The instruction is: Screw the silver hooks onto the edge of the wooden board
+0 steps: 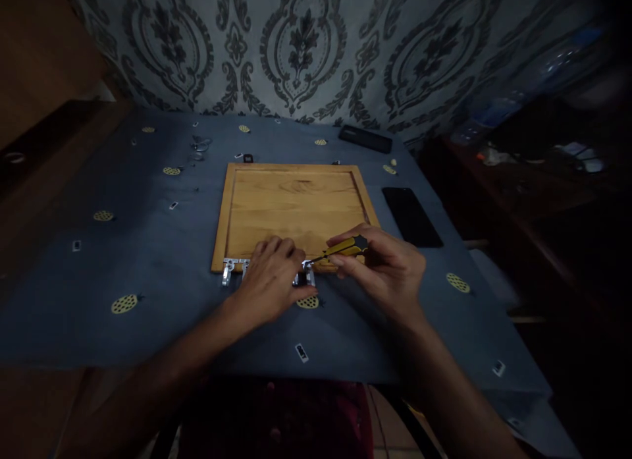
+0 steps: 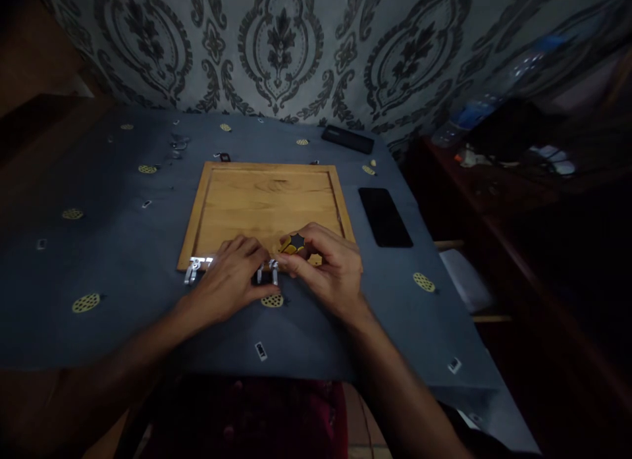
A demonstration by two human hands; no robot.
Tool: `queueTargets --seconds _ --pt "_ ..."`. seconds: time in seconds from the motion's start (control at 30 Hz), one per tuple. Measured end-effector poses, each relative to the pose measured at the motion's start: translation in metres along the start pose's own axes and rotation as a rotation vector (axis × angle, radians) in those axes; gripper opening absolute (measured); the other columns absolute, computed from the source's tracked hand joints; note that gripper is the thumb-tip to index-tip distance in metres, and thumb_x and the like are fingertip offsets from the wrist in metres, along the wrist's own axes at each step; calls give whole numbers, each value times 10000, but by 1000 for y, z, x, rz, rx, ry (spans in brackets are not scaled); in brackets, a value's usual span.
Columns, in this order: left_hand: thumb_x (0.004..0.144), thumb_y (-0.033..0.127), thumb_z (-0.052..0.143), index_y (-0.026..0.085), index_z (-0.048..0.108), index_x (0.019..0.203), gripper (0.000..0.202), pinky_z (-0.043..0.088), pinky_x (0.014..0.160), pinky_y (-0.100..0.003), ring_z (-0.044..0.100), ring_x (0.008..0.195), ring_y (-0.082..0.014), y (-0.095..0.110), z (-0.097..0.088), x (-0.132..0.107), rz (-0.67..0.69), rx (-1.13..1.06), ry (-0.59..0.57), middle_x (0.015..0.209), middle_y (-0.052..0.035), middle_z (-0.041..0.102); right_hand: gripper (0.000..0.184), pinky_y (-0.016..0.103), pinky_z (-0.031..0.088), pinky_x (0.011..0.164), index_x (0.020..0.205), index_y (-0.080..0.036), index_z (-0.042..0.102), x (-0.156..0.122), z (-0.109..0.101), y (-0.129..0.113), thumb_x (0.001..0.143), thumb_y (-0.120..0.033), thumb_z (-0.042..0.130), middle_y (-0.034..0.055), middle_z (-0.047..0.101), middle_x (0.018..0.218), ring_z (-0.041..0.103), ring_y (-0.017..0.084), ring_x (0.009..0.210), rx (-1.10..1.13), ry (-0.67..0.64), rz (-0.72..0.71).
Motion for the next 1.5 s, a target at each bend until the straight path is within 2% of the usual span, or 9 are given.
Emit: queueTargets --seconds 0.13,0.47,0.7,0.83,1.0,1.07,1.2,1.37,1.5 --pt "857 491 749 152 648 1151 460 434 948 -426 543 1119 -303 1 -1 0 5 -3 -6 1144 -85 629 204 249 433 456 769 -210 684 -2 1 2 812 -354 822 -17 662 671 562 109 497 -26 32 -23" --pt "861 485 747 151 646 1147 452 434 958 -437 539 1131 -307 1 -1 0 -13 -6 -31 1153 -89 626 278 278 426 532 719 -217 619 -4 3 2 827 -398 800 -11 634 657 581 145 589 -72 67 -59" --pt "859 490 751 157 643 1129 442 443 946 -431 546 1116 -299 1 -1 0 -3 3 -13 1141 -83 629 232 284 422 523 739 -217 617 -6 3 4 831 -324 801 -14 630 678 562 137 578 -52 76 -74" --pt "855 494 753 162 644 1124 441 440 946 -431 546 1118 -301 0 0 0 -1 9 -5 1138 -83 632 128 295 456 526 823 -230 671 -7 2 -1 840 -280 788 -8 665 719 584 141 578 -44 89 -128" --pt "849 505 753 168 646 1097 432 432 935 -427 544 1108 -304 -1 1 0 3 6 8 1122 -78 627 117 280 477 429 853 -245 683 -8 -13 -7 896 -346 724 -1 685 797 585 115 485 81 381 -108" --pt "852 507 749 169 645 1093 429 428 934 -424 542 1105 -302 -1 1 -1 5 -3 10 1116 -74 625 143 262 457 386 831 -240 676 -7 -17 -6 891 -359 730 -5 657 783 577 102 462 117 437 -82" --pt "854 508 747 165 641 1096 433 427 925 -416 541 1088 -296 -1 1 -1 13 2 24 1113 -74 624 146 238 450 371 802 -232 662 -5 -14 1 876 -326 745 -14 629 754 575 99 484 110 350 -21" --pt "852 505 750 154 634 1128 461 425 942 -429 544 1109 -303 -1 3 0 18 17 30 1136 -84 627 85 244 485 437 855 -233 669 -7 -8 6 880 -276 737 -22 644 757 589 100 518 7 229 -1" --pt "850 497 755 166 628 1137 456 427 939 -423 544 1104 -299 -2 3 -1 19 4 37 1130 -76 625 127 250 502 456 818 -234 644 -6 -10 6 895 -309 713 -10 641 767 598 108 536 -8 235 36"
Point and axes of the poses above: each hand's wrist, its own x-axis towards the middle knuckle, its own z-axis out of the palm, y = z × x, the point moved 5 cm from there along x, towards the middle knuckle
